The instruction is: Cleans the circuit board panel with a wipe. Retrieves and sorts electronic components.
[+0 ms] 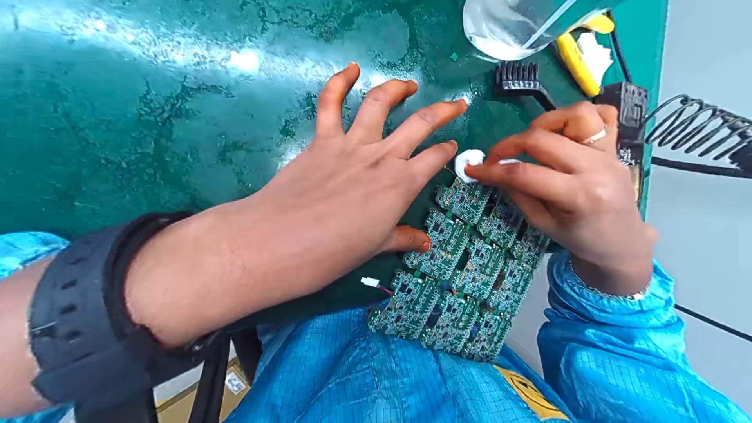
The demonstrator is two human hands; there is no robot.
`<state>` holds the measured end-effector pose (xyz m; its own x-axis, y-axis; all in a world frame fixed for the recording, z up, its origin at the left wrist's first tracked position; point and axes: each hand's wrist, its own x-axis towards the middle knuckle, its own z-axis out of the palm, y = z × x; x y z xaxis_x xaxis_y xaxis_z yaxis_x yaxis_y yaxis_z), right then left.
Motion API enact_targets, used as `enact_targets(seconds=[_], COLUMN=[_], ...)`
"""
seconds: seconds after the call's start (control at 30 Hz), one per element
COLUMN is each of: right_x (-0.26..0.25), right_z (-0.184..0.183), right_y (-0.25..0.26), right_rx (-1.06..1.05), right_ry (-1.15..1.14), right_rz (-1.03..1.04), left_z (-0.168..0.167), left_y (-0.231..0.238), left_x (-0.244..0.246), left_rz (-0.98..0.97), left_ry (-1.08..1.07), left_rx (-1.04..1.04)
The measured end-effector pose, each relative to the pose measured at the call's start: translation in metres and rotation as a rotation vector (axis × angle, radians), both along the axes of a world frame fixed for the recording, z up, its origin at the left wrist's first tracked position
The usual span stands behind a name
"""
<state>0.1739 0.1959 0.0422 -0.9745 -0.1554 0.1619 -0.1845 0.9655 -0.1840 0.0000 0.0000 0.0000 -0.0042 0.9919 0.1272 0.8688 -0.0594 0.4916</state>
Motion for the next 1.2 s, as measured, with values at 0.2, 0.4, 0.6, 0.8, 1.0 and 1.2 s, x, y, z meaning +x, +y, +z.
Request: enact_targets(seconds=[0.2,0.4,0.6,0.8,1.0,1.2], right_x=[-0.011,0.012,0.02,0.02,-0.005,0.014], right_z=[-0.009,0.004,0.004,0.008,-0.003,0.013], right_y=[-0.013,-0.019,-0.049,-0.059,-0.06,-0.049], right_rx=[0.147,0.192,0.082,0.156,0.074,-0.066], right_ry=[0.175,0.028,0.087,-0.065,0.052,-0.079], right_rz=[-0.04,-0.09,-0.075,-0.011,-0.009,0.014], left_z=[0.0,0.001,-0.005,-0.006,-0.005,-0.004], left_y=[0.002,0.0,0.0,-0.001,0.0,-0.001], left_x=[0.0,-0.001,0.0,0.0,0.0,-0.001], left_rz=[0.004,-0.007,-0.015,-0.026,-0.031,-0.054], left_ry=[-0.004,-0.004,0.006,0.041,0.033,0.048], left_rx=[-0.002,-0.008,0.03,0.031,0.029,0.021])
